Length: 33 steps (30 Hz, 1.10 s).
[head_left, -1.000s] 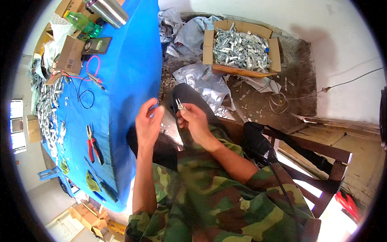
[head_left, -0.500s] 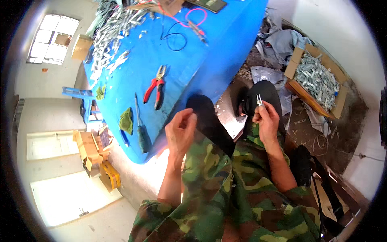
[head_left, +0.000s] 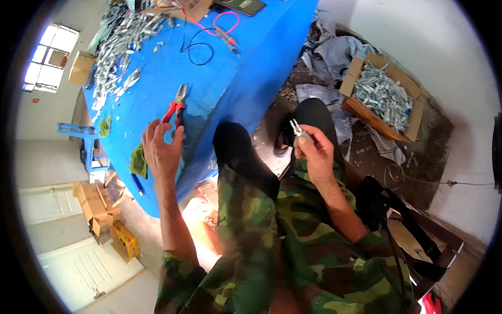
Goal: The person cleans a small metal component with a cloth and then uses a screwdriver and pliers to assemble and tighten screws on a metal part while sitting at a table.
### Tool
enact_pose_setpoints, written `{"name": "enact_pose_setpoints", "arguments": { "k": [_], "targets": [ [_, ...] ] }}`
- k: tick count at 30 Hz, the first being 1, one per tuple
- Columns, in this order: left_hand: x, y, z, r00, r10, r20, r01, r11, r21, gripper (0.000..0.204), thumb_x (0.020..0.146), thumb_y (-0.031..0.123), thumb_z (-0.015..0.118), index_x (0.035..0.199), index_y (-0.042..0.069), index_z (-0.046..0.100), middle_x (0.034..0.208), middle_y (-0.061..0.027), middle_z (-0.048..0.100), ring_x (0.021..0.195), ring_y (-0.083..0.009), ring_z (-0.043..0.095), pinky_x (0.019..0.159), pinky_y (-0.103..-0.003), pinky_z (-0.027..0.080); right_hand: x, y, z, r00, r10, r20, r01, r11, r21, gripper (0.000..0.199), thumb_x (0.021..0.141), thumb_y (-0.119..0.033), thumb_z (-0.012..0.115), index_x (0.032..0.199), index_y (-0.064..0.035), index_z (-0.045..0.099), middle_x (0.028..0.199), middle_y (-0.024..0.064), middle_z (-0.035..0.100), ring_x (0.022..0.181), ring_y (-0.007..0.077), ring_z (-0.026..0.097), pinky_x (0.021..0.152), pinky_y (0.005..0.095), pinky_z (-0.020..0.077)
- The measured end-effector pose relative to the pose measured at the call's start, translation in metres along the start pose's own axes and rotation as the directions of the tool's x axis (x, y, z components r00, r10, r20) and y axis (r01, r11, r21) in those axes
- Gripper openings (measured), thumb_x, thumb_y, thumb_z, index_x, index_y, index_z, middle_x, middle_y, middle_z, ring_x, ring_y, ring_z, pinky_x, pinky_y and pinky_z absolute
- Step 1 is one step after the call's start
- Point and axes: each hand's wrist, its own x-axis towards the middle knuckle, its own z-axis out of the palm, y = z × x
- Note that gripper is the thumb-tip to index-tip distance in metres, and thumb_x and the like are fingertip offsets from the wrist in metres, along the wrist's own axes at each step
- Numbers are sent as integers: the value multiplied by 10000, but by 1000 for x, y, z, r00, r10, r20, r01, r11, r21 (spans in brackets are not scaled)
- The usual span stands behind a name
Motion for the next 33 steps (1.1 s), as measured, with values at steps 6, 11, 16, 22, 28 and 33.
{"name": "enact_pose_setpoints", "arguments": {
  "k": [6,11,16,22,28,33],
  "targets": [
    [20,-28,16,976,54,212,-23,989,-147,246,856,258,806,907,44,697,1340,-208,627,1175,-393,627,966,-454,506,-13,-22,6,989,-74,129,66,996,60,297,982,-44,650,1268,30,620,950,23,677,772,65,592,690,229,490],
    [29,-48,27,970,120,212,-73,973,-218,223,874,214,778,876,18,672,1244,-183,672,967,-294,674,809,-363,524,-19,-37,19,994,-77,71,75,997,36,321,967,5,658,1285,17,614,1125,21,674,941,53,615,774,228,524],
    [36,-70,26,932,-159,326,286,874,-392,259,936,238,702,952,-20,693,1083,-167,714,865,-295,671,803,-369,534,-19,-31,25,990,-124,61,126,992,-20,317,958,-1,668,1271,10,617,1107,19,678,928,55,621,772,224,521],
    [10,18,-27,755,-348,556,552,-122,-825,561,1024,417,569,1337,-49,567,1159,-201,697,955,-278,699,779,-387,577,-14,-26,19,969,-245,-3,231,916,-327,283,890,-3,732,1165,10,668,1010,65,722,891,91,659,776,265,537],
    [-56,114,-22,624,224,749,775,-300,-557,796,909,429,700,1443,-105,452,1287,-246,639,1047,-319,696,861,-417,576,-8,-25,18,952,-305,-18,275,883,-380,289,850,1,756,1129,20,682,1003,115,727,902,149,693,795,297,549],
    [-75,147,-34,721,62,690,664,-346,-663,820,790,375,775,1429,-44,478,1307,-246,613,1085,-317,666,894,-440,553,-6,-34,12,893,-449,8,379,744,-551,289,843,15,750,1124,28,681,1002,145,722,900,192,709,796,312,553]
  ]
}}
